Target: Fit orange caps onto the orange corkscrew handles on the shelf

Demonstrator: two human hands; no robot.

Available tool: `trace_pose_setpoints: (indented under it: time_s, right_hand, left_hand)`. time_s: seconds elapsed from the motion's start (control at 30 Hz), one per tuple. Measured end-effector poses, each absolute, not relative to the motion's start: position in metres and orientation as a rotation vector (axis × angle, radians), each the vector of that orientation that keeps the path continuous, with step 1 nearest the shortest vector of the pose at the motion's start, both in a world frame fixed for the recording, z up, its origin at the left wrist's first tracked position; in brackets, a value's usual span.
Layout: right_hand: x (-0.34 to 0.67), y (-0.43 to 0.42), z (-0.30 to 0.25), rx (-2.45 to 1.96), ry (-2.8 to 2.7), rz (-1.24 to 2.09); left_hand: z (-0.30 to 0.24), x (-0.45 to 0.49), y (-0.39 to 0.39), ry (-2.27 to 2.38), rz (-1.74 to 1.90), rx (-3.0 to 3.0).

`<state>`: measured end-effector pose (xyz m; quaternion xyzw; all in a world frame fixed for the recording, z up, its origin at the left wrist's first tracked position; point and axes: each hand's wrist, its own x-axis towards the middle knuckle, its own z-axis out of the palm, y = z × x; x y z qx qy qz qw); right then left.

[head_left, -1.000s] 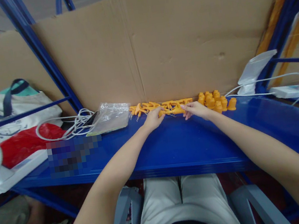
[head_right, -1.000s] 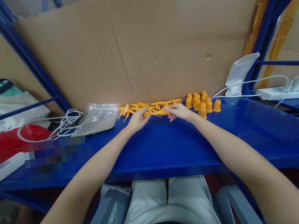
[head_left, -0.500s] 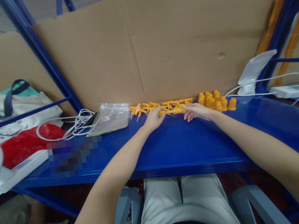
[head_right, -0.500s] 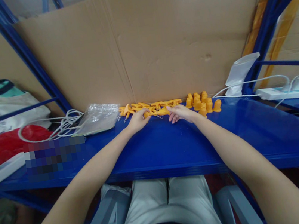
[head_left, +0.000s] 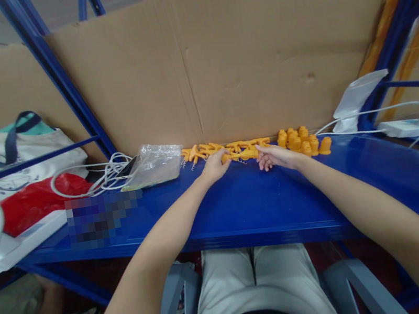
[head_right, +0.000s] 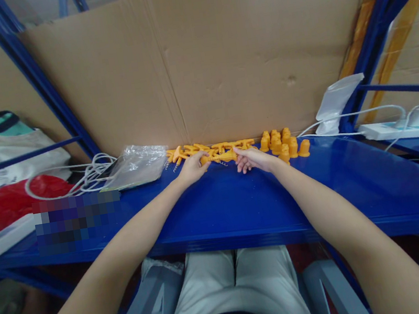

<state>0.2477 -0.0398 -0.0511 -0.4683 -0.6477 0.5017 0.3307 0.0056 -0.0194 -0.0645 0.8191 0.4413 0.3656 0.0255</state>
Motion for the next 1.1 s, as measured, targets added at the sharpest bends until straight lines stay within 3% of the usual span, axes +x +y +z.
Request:
trace_pose_setpoints:
  time_s: [1.1]
  right_hand:
    - [0.244,-0.048,-0.048,-1.226,-1.556,1.354]
  left_hand:
    - [-0.062,0.007,-0.022,1.364,1.232,2.494]
